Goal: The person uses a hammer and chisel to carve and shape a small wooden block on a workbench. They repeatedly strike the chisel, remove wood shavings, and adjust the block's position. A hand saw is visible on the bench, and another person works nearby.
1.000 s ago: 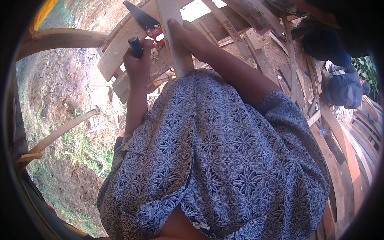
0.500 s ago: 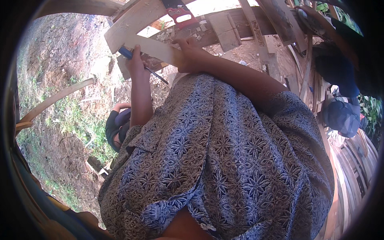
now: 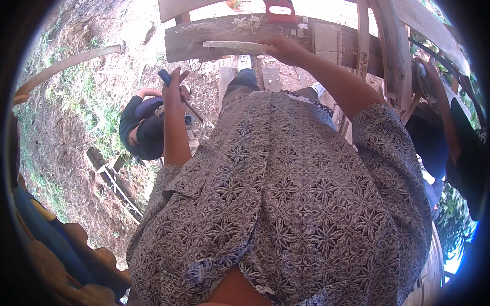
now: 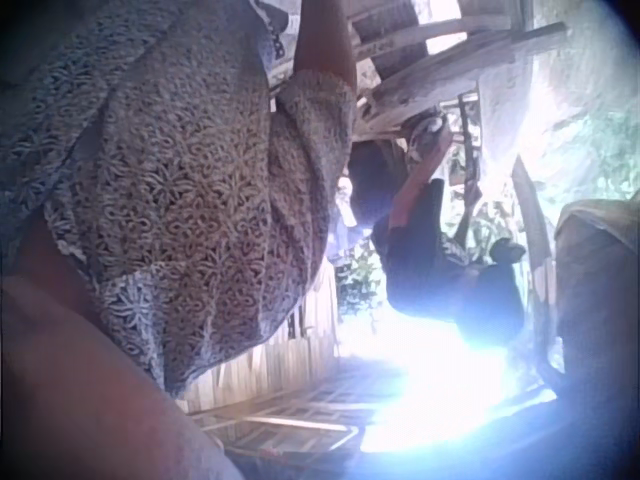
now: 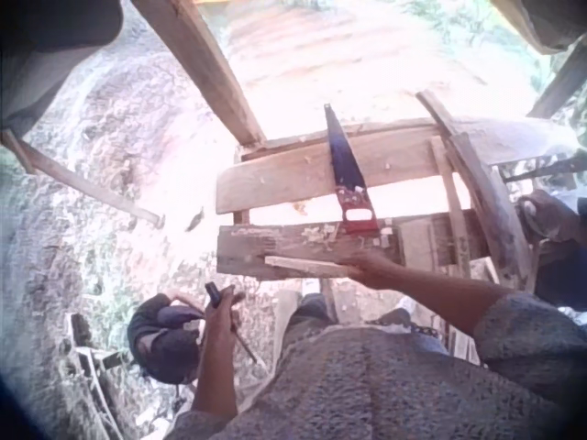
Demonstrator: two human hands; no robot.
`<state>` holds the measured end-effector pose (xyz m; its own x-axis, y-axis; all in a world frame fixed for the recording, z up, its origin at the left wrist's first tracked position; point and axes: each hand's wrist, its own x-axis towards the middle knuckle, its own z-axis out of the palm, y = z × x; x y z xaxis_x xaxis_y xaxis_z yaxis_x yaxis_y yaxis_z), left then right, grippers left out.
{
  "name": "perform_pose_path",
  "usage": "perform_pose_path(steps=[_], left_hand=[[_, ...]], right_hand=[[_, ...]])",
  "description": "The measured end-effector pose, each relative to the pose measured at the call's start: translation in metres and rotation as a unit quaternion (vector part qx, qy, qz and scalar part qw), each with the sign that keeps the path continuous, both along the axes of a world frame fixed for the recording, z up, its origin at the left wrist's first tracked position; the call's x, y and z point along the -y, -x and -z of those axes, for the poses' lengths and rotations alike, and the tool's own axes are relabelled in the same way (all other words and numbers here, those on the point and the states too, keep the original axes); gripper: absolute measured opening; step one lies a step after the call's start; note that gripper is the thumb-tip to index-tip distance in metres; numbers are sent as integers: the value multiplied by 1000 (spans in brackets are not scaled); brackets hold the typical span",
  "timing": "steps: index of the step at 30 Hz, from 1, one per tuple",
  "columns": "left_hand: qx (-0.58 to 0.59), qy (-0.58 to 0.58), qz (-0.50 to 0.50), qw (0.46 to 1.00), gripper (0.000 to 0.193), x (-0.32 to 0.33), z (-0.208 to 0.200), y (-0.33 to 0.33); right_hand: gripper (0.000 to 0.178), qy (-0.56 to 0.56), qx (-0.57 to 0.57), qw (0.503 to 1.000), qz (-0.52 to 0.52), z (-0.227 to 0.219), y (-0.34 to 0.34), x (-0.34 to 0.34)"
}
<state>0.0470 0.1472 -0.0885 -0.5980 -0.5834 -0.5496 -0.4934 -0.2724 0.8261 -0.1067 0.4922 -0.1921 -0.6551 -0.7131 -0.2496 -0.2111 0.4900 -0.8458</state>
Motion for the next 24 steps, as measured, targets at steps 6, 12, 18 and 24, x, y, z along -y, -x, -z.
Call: perform_pose_path(steps=[6,12,18,24], left_hand=[[23,32,-7,999,35,5,3,-32],[21,128,106,986,34,-4,-16,-16],[-19,370,382,847,38,-64,-26,46],[-106,312,685,650,30,-166,-3,95]], right_hand=[[45,68,-51,996,-3,31,20,20],[46,10,-63,998,3,33,17,9],[45,125,-174,964,160,19,10,8],[73,-220,-207,860,412,13,-43,-38]])
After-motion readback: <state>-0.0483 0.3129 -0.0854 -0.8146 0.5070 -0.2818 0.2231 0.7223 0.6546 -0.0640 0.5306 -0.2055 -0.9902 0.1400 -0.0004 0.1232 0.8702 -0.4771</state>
